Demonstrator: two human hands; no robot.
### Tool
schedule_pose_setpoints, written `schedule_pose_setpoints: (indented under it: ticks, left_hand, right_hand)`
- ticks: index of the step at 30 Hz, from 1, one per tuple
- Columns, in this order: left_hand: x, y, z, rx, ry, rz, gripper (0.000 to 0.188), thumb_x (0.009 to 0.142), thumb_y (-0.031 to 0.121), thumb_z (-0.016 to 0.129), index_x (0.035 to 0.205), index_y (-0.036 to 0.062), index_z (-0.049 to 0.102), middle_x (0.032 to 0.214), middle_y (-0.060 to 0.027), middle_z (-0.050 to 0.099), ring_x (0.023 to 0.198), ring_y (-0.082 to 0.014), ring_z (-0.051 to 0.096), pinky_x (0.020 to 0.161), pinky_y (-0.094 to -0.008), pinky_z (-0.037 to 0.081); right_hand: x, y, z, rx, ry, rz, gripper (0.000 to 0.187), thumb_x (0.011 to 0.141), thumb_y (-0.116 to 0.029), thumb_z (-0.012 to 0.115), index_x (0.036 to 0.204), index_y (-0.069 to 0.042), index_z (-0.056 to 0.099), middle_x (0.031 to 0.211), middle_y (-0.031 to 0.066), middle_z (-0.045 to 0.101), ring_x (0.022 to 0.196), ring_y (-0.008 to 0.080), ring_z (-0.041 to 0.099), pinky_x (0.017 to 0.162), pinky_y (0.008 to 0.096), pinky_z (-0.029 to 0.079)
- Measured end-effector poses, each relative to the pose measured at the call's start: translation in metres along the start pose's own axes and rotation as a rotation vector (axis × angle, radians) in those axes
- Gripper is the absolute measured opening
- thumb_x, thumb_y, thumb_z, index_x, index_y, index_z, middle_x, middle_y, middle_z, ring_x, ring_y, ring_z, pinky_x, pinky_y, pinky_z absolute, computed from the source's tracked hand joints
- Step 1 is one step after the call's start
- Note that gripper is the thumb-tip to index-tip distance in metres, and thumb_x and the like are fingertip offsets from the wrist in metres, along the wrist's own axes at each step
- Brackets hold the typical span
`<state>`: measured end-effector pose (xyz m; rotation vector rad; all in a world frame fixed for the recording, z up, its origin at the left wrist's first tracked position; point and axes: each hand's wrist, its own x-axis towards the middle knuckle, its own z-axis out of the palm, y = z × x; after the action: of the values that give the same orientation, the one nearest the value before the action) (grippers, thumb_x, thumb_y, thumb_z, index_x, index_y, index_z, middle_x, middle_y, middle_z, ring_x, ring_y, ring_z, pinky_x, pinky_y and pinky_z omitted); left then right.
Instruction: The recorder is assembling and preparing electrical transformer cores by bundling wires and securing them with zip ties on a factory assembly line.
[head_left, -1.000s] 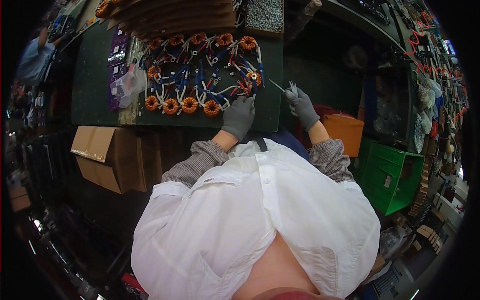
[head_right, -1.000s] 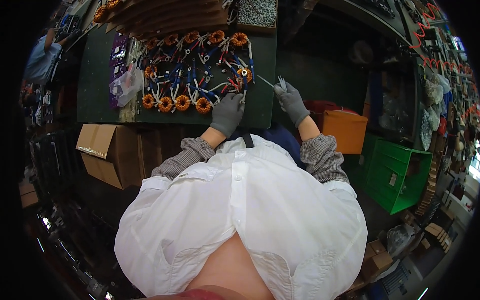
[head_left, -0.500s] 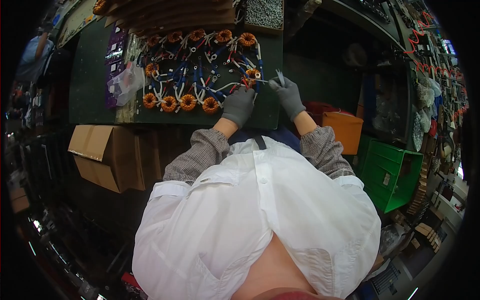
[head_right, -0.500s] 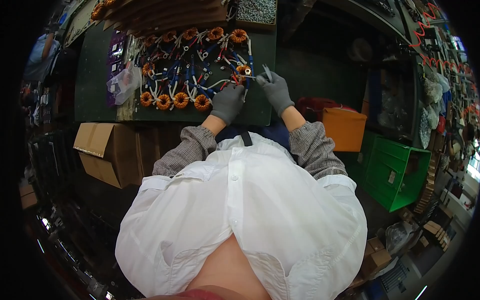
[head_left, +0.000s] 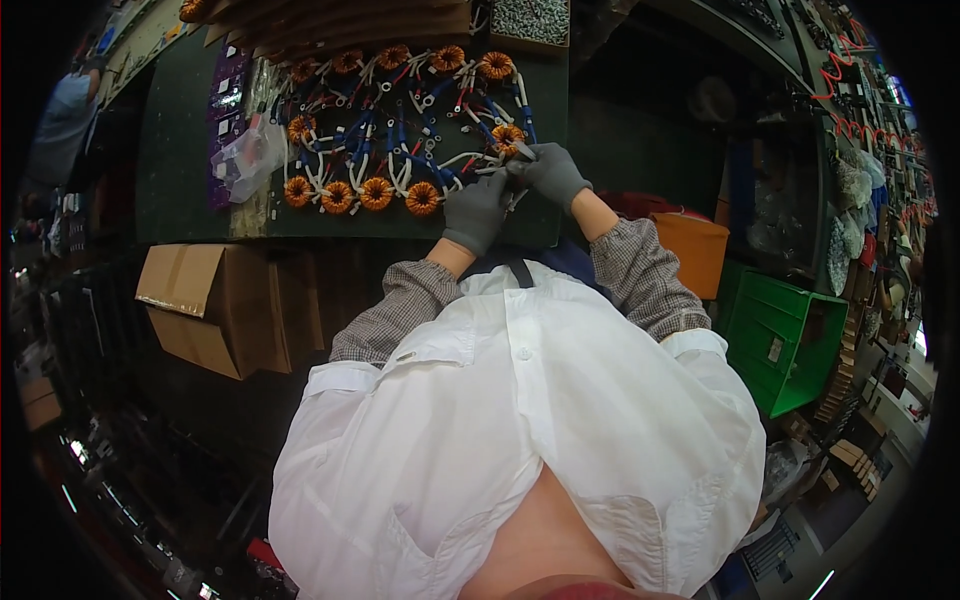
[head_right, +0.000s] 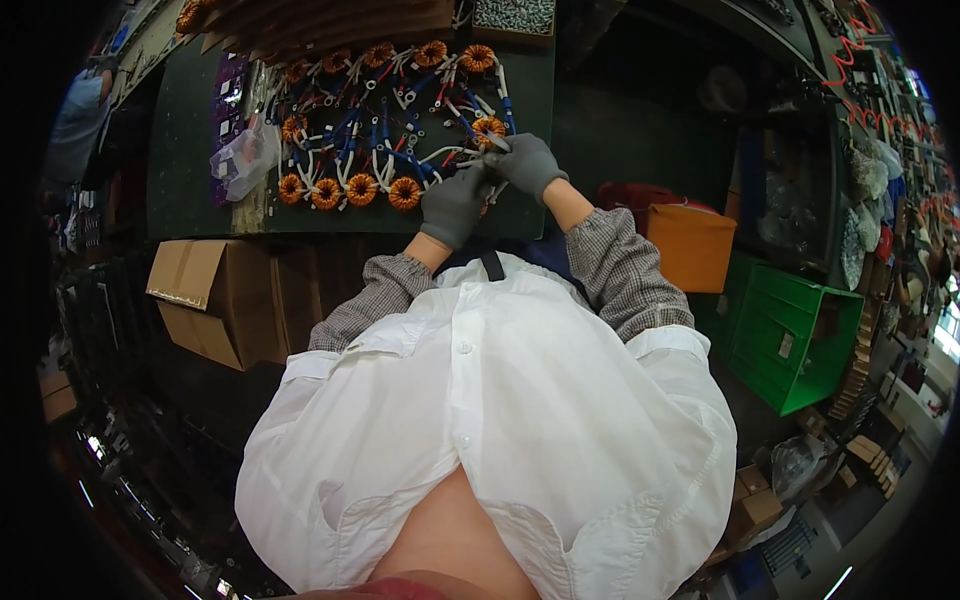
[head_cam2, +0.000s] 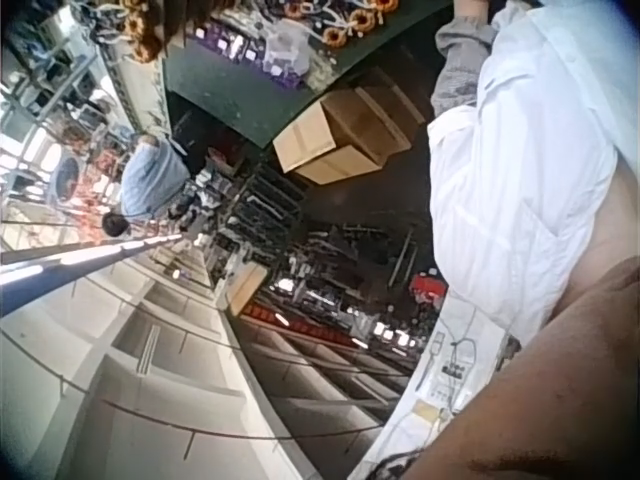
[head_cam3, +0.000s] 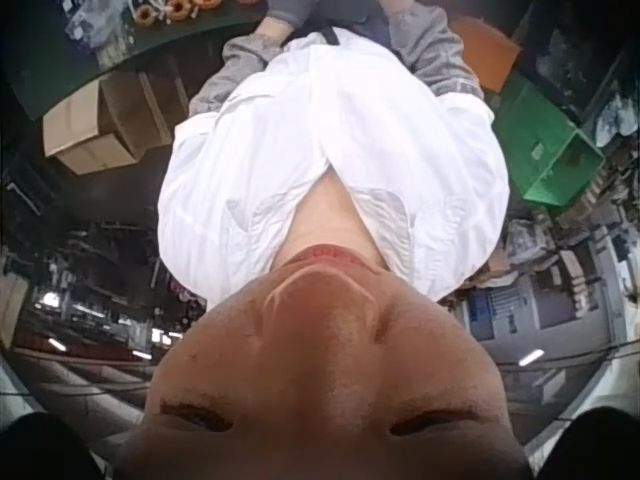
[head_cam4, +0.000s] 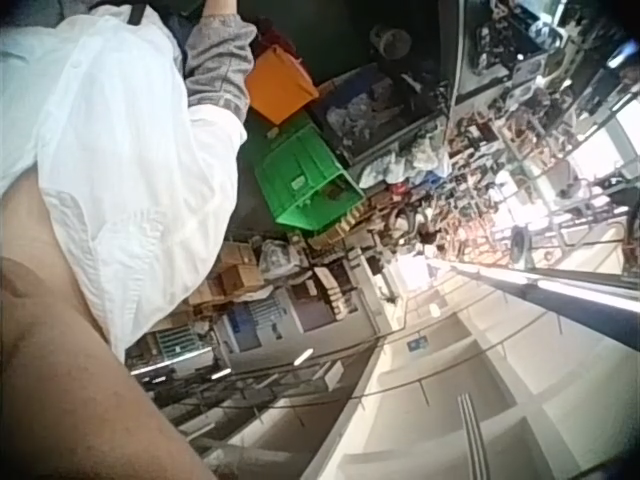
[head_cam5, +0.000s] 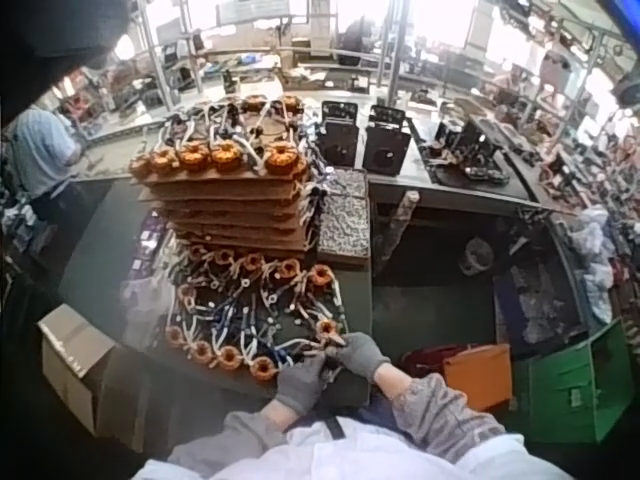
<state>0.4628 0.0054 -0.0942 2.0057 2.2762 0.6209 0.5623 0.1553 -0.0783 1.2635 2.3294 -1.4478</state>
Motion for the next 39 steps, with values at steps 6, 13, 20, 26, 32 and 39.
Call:
schedule_pose_setpoints:
  ticks: [6, 13, 20, 26, 32, 39]
  left_hand:
    - [0.001, 0.03, 0.001, -0.274, -0.25, -0.448, 0.037, 0.083, 0.023, 0.06, 0.119, 0.0148, 0.054, 0.101, -0.0146, 0.065, 0.08, -0.0271, 0.065, 0.058, -0.0332, 0.051]
    - [0.029, 0.024, -0.014, -1.173, -0.192, -0.97, 0.044, 0.077, 0.005, 0.067, 0.117, 0.0008, 0.049, 0.104, -0.0114, 0.064, 0.066, -0.0155, 0.061, 0.052, -0.0267, 0.048]
    - [0.026, 0.028, -0.011, -1.388, -0.27, -0.869, 0.046, 0.08, 0.008, 0.065, 0.122, 0.0046, 0.049, 0.095, -0.0083, 0.062, 0.057, -0.0085, 0.053, 0.044, -0.0213, 0.039]
    - [0.025, 0.031, -0.017, -1.399, -0.264, -0.848, 0.043, 0.084, 0.011, 0.059, 0.127, 0.0086, 0.052, 0.081, -0.0029, 0.058, 0.055, -0.0073, 0.049, 0.044, -0.0204, 0.036]
    - [0.021, 0.021, 0.01, -1.281, -0.22, -0.712, 0.042, 0.085, 0.015, 0.059, 0.126, 0.0067, 0.054, 0.085, -0.0046, 0.061, 0.062, -0.0088, 0.053, 0.051, -0.0213, 0.04]
    - [0.025, 0.028, 0.006, -0.9, -0.174, -0.614, 0.044, 0.082, 0.02, 0.063, 0.122, 0.0015, 0.055, 0.106, -0.0143, 0.065, 0.092, -0.0195, 0.062, 0.08, -0.028, 0.048]
  right_hand:
    - [-0.033, -0.019, -0.004, 0.543, 0.076, 0.232, 0.019, 0.081, -0.017, 0.07, 0.089, -0.001, 0.068, 0.07, 0.005, 0.064, 0.065, 0.0118, 0.056, 0.062, 0.0263, 0.045]
    - [-0.046, 0.015, -0.019, 0.679, 0.376, -0.104, 0.02, 0.083, -0.019, 0.068, 0.095, -0.002, 0.067, 0.077, 0.0047, 0.064, 0.068, 0.012, 0.059, 0.062, 0.0249, 0.046]
    - [-0.069, 0.035, -0.02, -0.126, 0.265, -0.204, 0.023, 0.083, -0.027, 0.064, 0.096, -0.008, 0.069, 0.082, 0.0094, 0.066, 0.074, 0.0252, 0.064, 0.067, 0.0325, 0.048]
    - [-0.066, 0.045, -0.042, 0.294, 0.272, -0.038, 0.022, 0.08, -0.021, 0.067, 0.091, -0.002, 0.068, 0.073, 0.0067, 0.065, 0.067, 0.0125, 0.058, 0.066, 0.0273, 0.046]
    - [-0.056, 0.032, -0.048, 0.18, 0.218, -0.047, 0.023, 0.078, -0.023, 0.068, 0.089, -0.003, 0.068, 0.072, 0.0083, 0.065, 0.065, 0.0155, 0.059, 0.064, 0.0287, 0.046]
    - [-0.041, 0.026, -0.056, 0.103, 0.117, -0.009, 0.025, 0.077, -0.026, 0.069, 0.091, -0.005, 0.069, 0.074, 0.0096, 0.066, 0.067, 0.0185, 0.061, 0.066, 0.0302, 0.047]
